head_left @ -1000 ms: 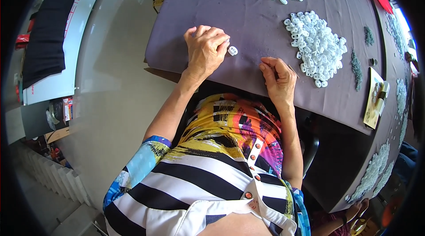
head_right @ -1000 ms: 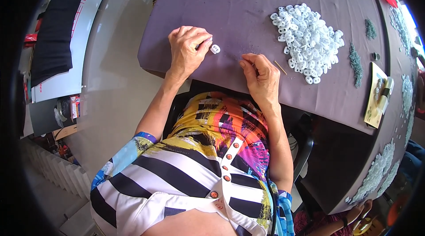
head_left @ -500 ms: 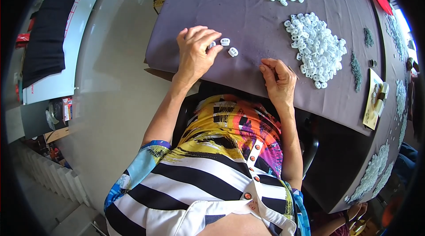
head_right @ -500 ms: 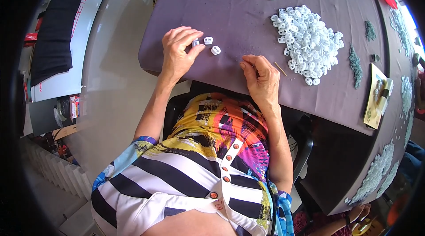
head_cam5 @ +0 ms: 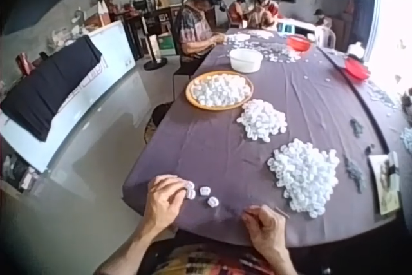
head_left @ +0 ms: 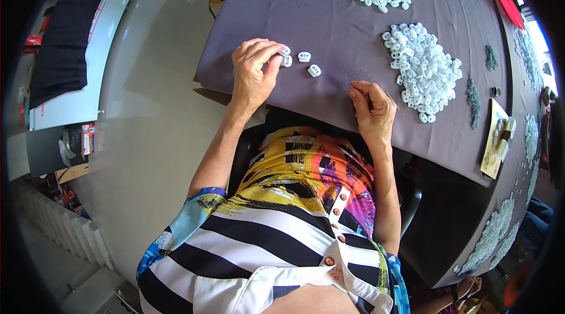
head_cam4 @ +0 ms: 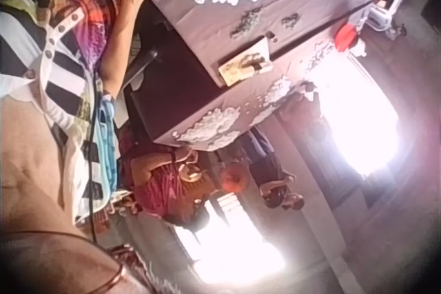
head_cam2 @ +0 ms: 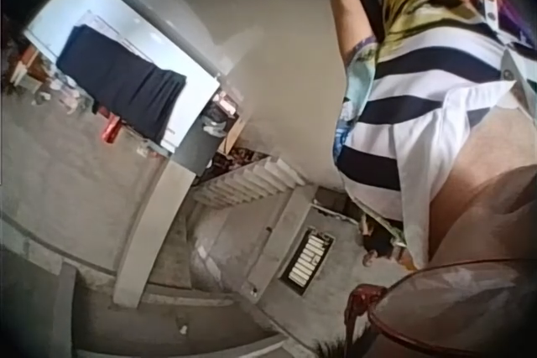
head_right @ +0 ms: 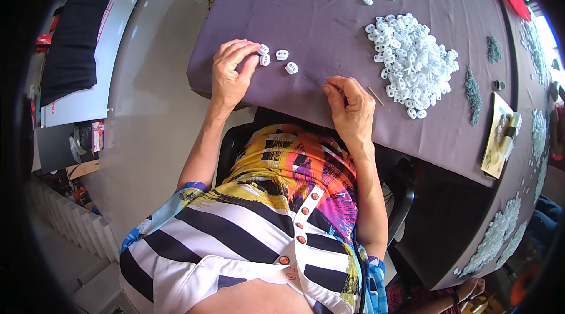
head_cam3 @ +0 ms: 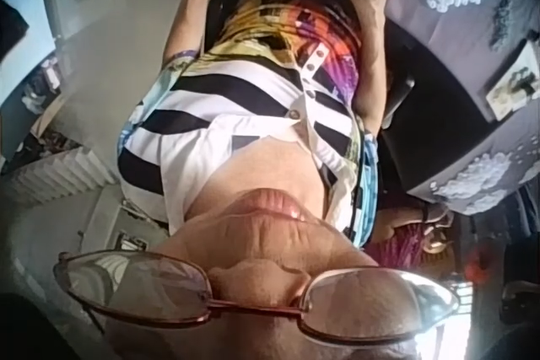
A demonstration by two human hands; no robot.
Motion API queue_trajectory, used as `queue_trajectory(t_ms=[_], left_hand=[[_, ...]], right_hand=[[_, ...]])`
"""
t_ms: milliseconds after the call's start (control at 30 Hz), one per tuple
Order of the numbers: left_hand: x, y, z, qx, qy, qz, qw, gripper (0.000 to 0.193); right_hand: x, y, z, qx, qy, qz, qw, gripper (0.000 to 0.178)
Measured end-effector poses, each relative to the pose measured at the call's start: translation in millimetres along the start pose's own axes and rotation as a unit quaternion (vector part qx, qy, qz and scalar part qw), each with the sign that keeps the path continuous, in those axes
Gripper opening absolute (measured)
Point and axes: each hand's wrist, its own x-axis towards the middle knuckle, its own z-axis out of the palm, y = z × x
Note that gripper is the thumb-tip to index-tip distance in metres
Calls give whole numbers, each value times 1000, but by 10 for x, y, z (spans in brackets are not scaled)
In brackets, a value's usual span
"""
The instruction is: The person assembles plastic cord locks by hand, inserting internal parts and pressing the components together. The person then moves a plate of plastic pieces closer onto the table and fits additional cord lock components together.
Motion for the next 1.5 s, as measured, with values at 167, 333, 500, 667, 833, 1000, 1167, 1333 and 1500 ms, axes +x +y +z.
queue_trajectory(t_ms=[167,333,500,667,833,1000,1167,1333,1500], left_hand=[[-53,-73,-35,-120,36,-133,983,20],[-58,29,59,-138,48,-150,978,23],[31,432,230,76,-126,45,988,51],[98,366,425,105,-173,58,978,42],[138,94,395,50,-133,63,988,29],[258,-131,373,90,-114,68,987,27],[295,-151,321,159,-124,70,977,28],[409,-34,368,194,-140,62,969,30],[668,-28,788,5,-124,83,989,28]], right_hand=[[3,13,0,12,4,5,1000,9],[29,-7,21,13,7,2,1000,8],[33,-18,-20,-4,17,-15,1000,6],[11,-78,-44,6,-9,11,1000,9],[-3,-83,-64,3,-9,-6,1000,10],[-13,-21,-62,25,-6,-7,1000,11],[-9,-61,-61,30,-5,-8,1000,11],[7,-15,-41,25,7,-30,999,8],[26,5,-92,62,-23,71,995,10]])
